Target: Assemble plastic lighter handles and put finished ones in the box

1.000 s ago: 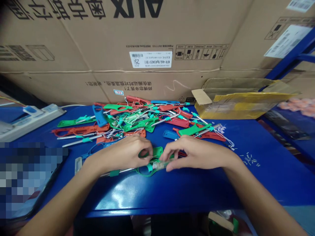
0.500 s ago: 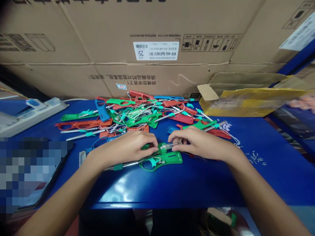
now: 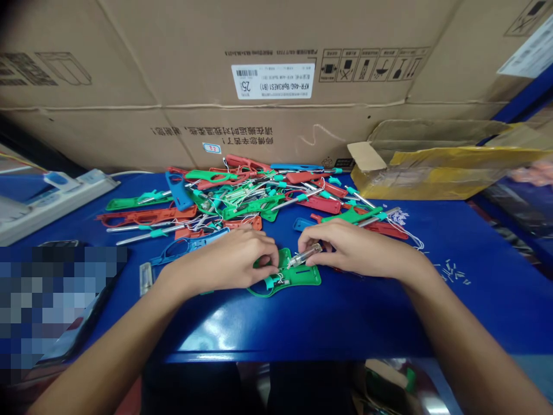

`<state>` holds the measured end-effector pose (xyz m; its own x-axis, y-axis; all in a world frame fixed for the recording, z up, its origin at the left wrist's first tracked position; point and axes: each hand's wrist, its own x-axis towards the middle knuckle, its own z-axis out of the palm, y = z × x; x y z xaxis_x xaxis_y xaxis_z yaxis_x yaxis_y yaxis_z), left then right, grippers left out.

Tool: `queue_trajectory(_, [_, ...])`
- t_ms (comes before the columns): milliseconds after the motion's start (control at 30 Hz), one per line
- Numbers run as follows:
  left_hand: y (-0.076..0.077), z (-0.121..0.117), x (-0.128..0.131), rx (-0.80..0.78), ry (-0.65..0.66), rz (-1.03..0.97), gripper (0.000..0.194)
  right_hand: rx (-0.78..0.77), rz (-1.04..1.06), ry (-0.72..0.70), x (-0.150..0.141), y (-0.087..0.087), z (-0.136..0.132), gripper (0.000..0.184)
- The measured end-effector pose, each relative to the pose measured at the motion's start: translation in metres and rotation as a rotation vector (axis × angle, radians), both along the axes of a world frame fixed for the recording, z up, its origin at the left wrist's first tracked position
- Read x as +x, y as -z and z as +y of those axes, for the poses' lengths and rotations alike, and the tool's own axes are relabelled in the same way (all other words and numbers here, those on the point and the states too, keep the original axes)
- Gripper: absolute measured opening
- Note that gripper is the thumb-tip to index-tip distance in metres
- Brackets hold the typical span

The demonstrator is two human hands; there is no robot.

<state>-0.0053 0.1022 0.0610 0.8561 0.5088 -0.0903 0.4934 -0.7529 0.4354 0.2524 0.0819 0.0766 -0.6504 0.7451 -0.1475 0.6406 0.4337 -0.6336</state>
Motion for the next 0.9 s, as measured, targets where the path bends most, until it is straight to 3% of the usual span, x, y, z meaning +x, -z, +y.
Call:
queue_trajectory(267, [0.002, 0.004, -0.005, -0.119, -0.011, -0.063, 0.008, -0.033, 0.027, -0.03, -0.002, 0.006, 0.001, 0.024])
queue_trajectory(900, [0.001, 0.006, -0.005, -0.134, 0.004, -0.058, 0.01, -0.036, -0.001, -0.024, -0.006, 0.012, 0.001, 0.022])
